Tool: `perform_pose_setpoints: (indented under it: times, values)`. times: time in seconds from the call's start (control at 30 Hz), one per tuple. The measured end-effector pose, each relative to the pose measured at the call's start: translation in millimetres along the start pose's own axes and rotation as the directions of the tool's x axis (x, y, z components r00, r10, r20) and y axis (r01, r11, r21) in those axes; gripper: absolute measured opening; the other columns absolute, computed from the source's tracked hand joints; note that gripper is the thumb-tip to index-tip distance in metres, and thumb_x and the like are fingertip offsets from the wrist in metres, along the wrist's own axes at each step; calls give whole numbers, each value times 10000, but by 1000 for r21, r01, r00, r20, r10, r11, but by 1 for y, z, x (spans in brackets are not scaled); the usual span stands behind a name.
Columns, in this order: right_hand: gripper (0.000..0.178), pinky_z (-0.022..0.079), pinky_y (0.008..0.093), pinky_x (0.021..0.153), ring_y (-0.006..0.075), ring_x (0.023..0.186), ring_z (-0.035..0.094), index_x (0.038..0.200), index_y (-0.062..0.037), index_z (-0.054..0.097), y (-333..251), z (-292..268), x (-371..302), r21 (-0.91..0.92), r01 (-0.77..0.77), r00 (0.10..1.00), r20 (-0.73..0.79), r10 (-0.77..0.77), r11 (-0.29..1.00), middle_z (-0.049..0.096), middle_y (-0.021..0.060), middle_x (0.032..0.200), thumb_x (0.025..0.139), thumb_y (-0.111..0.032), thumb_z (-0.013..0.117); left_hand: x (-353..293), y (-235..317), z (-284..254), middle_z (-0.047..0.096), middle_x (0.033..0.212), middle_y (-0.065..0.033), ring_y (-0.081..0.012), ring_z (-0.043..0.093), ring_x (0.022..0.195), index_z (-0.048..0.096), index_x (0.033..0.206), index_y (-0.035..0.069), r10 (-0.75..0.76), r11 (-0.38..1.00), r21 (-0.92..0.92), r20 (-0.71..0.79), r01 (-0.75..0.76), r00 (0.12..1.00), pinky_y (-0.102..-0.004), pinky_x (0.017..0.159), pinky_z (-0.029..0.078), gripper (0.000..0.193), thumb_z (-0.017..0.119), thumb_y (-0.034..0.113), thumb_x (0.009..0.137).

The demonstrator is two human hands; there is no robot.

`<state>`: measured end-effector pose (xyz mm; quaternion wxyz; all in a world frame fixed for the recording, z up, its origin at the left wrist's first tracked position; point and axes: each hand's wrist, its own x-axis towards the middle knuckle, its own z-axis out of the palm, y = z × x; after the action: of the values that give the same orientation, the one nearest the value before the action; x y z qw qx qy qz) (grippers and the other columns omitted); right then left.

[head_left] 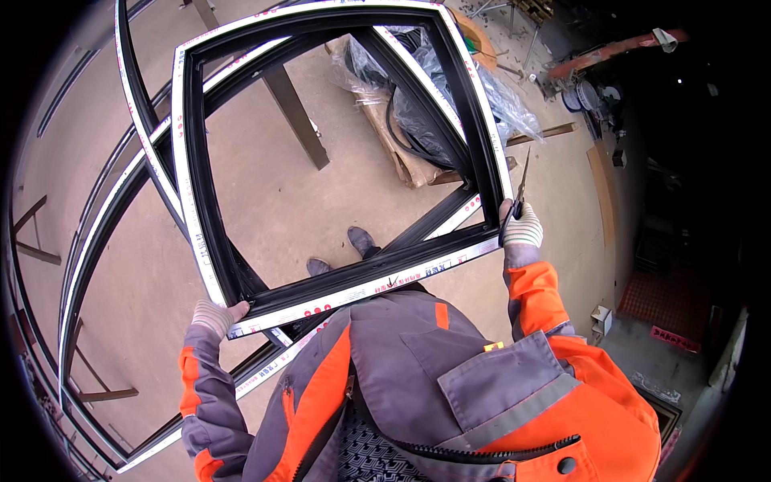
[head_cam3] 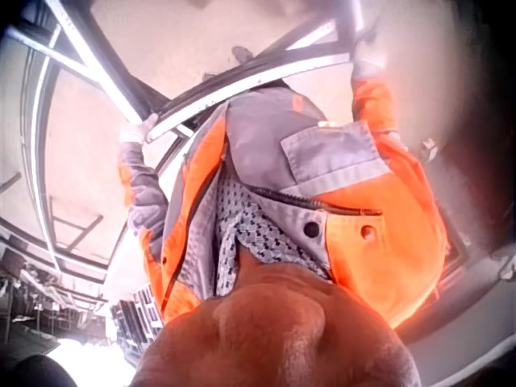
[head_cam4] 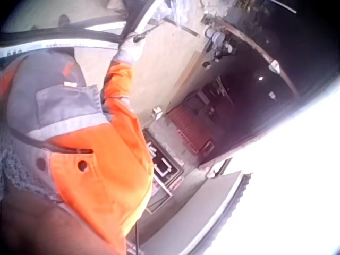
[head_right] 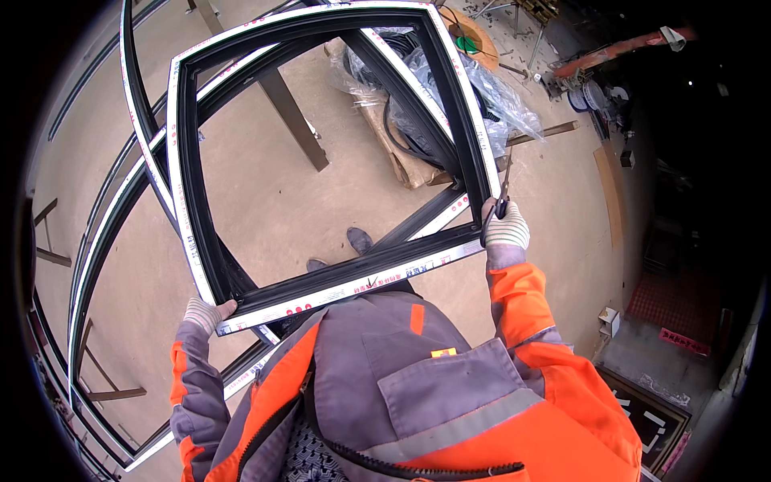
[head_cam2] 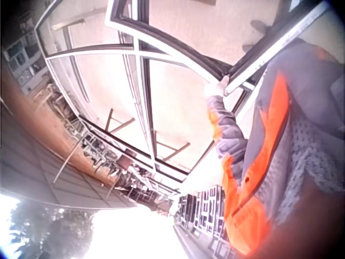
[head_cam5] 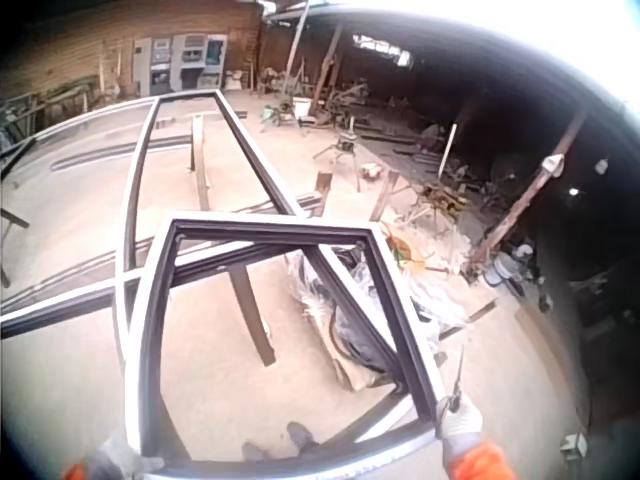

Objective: The person installs a black rubber seal into the groove of a white window frame. They press the seal into place by hand and use pliers to tuck the edges securely into the corners and along the sides of the frame.

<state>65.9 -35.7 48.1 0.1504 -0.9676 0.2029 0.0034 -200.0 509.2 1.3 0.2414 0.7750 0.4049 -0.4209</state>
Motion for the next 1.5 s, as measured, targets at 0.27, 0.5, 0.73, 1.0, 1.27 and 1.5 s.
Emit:
perform_pose_setpoints:
  times: [0.27, 0.5, 0.73, 1.0, 1.27, 1.5]
  values:
    - [402, 513, 399, 743, 288, 753, 665, 972, -33, 647, 74, -1, -1, 3, -235, 965, -122, 233, 972, 706, 148, 833, 911, -431, 628, 4, -13, 27, 752, 983, -180, -280, 738, 851, 664, 1173, -37, -15, 923, -370, -312, -107, 950, -379, 775, 562, 574, 819, 345, 773]
    - [430, 529, 436, 838, 370, 929, 701, 1002, -57, 668, 56, -8, -3, -51, -177, 981, 67, 180, 983, 726, 193, 953, 895, -472, 645, -41, 18, 30, 654, 1102, -202, -387, 659, 1004, 617, 1118, 8, -13, 958, -216, -692, -190, 722, -467, 874, 530, 557, 797, 391, 756]
    - [510, 531, 456, 905, 384, 1041, 683, 1127, -97, 720, 45, -7, 45, -328, -3, 955, 279, 100, 945, 726, 191, 1062, 910, -534, 575, -39, 15, 41, 692, 1054, -213, -405, 680, 976, 588, 1099, 34, -134, 945, -312, -644, -99, 753, -483, 861, 537, 552, 784, 438, 778]
    - [534, 523, 474, 921, 394, 1052, 679, 1116, -83, 727, 27, -5, 89, -215, 135, 942, 330, -58, 967, 719, 215, 1062, 888, -554, 620, -78, 31, 85, 715, 995, -226, -404, 698, 940, 581, 1106, 37, -295, 907, -418, -545, 51, 785, -473, 844, 545, 584, 790, 463, 765]
    - [548, 526, 465, 880, 380, 997, 699, 1108, -81, 732, 34, 11, 142, -142, 240, 935, 299, -189, 960, 734, 200, 1010, 858, -564, 667, -94, 38, 160, 710, 838, -178, -346, 701, 764, 612, 976, 17, -338, 833, -546, -633, -92, 697, -436, 715, 546, 483, 821, 395, 761]
    - [545, 529, 449, 861, 367, 971, 705, 1106, -71, 726, 19, 13, 170, -136, 330, 911, 303, -278, 934, 737, 188, 999, 852, -551, 685, -124, 60, 197, 711, 844, -175, -347, 701, 778, 619, 969, 27, -442, 799, -601, -607, -18, 660, -438, 730, 542, 458, 811, 391, 768]
